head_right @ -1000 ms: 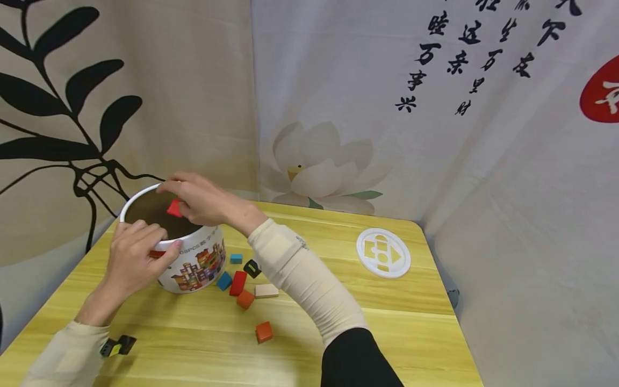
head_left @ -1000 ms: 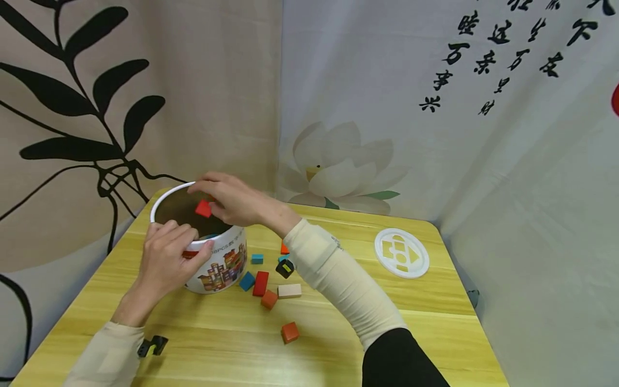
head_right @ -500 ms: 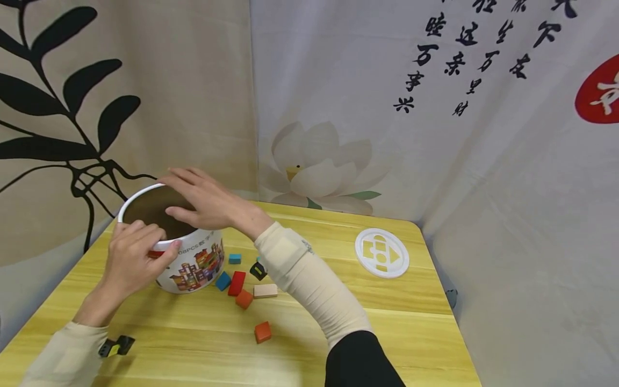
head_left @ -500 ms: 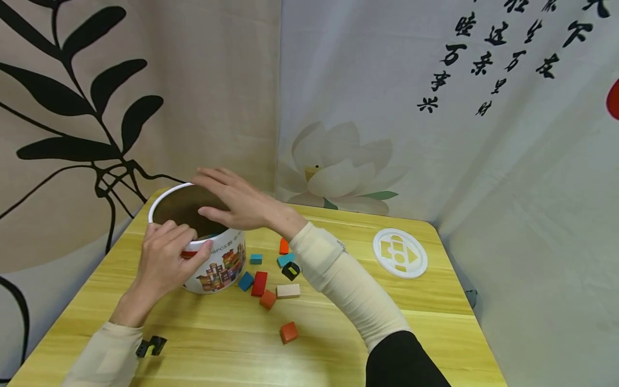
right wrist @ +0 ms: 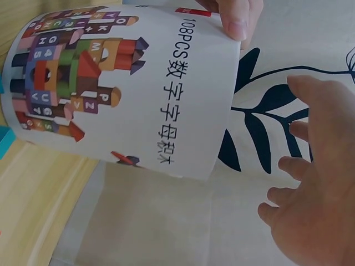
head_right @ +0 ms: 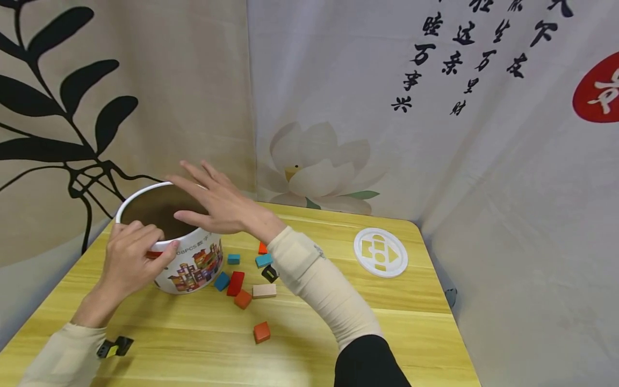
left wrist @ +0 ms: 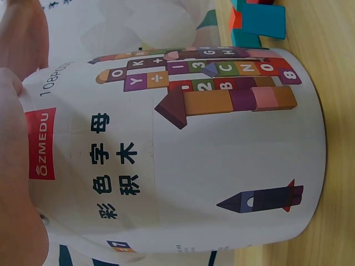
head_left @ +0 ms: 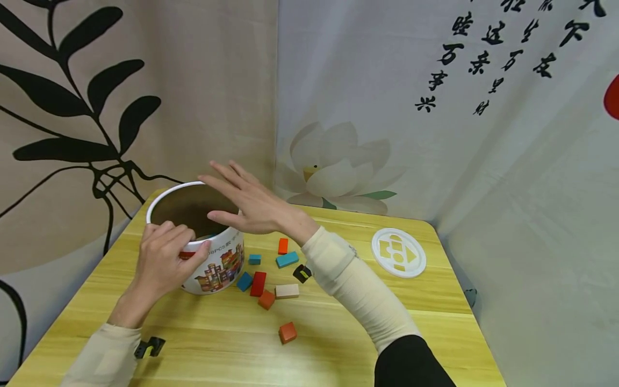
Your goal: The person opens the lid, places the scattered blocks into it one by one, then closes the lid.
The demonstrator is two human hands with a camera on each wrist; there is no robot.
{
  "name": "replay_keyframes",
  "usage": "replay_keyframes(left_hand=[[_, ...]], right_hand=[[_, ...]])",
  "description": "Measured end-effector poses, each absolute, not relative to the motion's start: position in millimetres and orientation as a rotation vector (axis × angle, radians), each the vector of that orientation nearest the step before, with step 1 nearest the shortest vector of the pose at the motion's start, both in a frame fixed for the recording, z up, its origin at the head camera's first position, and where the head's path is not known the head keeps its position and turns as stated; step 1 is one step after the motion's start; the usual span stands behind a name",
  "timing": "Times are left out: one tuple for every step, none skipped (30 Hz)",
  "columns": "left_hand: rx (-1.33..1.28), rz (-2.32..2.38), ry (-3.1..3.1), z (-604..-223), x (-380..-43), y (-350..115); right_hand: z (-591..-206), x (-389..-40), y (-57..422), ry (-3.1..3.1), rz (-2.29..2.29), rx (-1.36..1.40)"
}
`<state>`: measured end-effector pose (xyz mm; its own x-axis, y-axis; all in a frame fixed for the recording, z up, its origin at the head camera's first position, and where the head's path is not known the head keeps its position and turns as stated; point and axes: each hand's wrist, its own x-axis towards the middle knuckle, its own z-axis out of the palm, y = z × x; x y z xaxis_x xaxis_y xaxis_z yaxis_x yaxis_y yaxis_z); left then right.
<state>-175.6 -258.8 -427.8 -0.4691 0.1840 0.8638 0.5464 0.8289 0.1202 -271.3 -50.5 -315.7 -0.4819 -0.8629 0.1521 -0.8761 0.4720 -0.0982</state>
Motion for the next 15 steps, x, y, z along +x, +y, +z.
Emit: replay_keyframes(left_hand=[[-0.536, -0.477, -2.049, -427.8, -175.5, -258.7], [-0.534, -0.478, -2.051, -427.9, -175.5, -258.8], [-0.533, -0.478, -2.053, -428.0, -175.4, -258.8], [-0.531, -0.478, -2.055, -428.2, -175.2, -258.9], [-0.530, -0.479, -2.056, -428.4, -175.2, -259.0], [-0.528, -0.480, -2.057, -428.7, -175.2, -259.0], [-0.526, -0.480, -2.059, -429.0, -175.2, -259.1], [-0.524, -0.481, -2.060, -429.2, -175.2, -259.3], [-0.521, -0.482, -2.062, -429.4, -175.1, -259.4], [-0.519, -0.484, -2.064, -429.5, -175.1, -259.6], [-0.517, -0.486, -2.067, -429.6, -175.1, -259.7], [-0.514, -0.489, -2.068, -429.7, -175.1, -259.8], [-0.512, -0.491, -2.069, -429.8, -175.2, -259.9], [-0.510, -0.494, -2.070, -429.8, -175.2, -259.9], [-0.509, -0.496, -2.071, -429.8, -175.2, -259.9]], right_hand=[[-316.1, -270.9, -47.5, -2.623, 0.259, 1.552], [-316.9, -270.7, -44.5, -2.618, 0.270, 1.551], [-317.7, -270.6, -41.2, -2.613, 0.284, 1.552], [-318.8, -270.5, -37.6, -2.607, 0.295, 1.553], [-320.1, -270.5, -33.6, -2.600, 0.310, 1.554], [-321.7, -270.6, -29.7, -2.588, 0.324, 1.556], [-323.5, -270.9, -25.7, -2.578, 0.339, 1.558], [-325.5, -271.2, -21.3, -2.570, 0.346, 1.557], [-327.3, -271.2, -16.6, -2.564, 0.356, 1.555], [-329.3, -271.3, -11.8, -2.559, 0.367, 1.549], [-331.1, -271.0, -6.9, -2.559, 0.378, 1.543], [-333.2, -270.9, -1.9, -2.557, 0.389, 1.540], [-335.4, -270.8, 3.3, -2.557, 0.398, 1.534], [-337.7, -270.7, 8.5, -2.557, 0.408, 1.531], [-339.9, -270.5, 13.7, -2.558, 0.421, 1.528]])
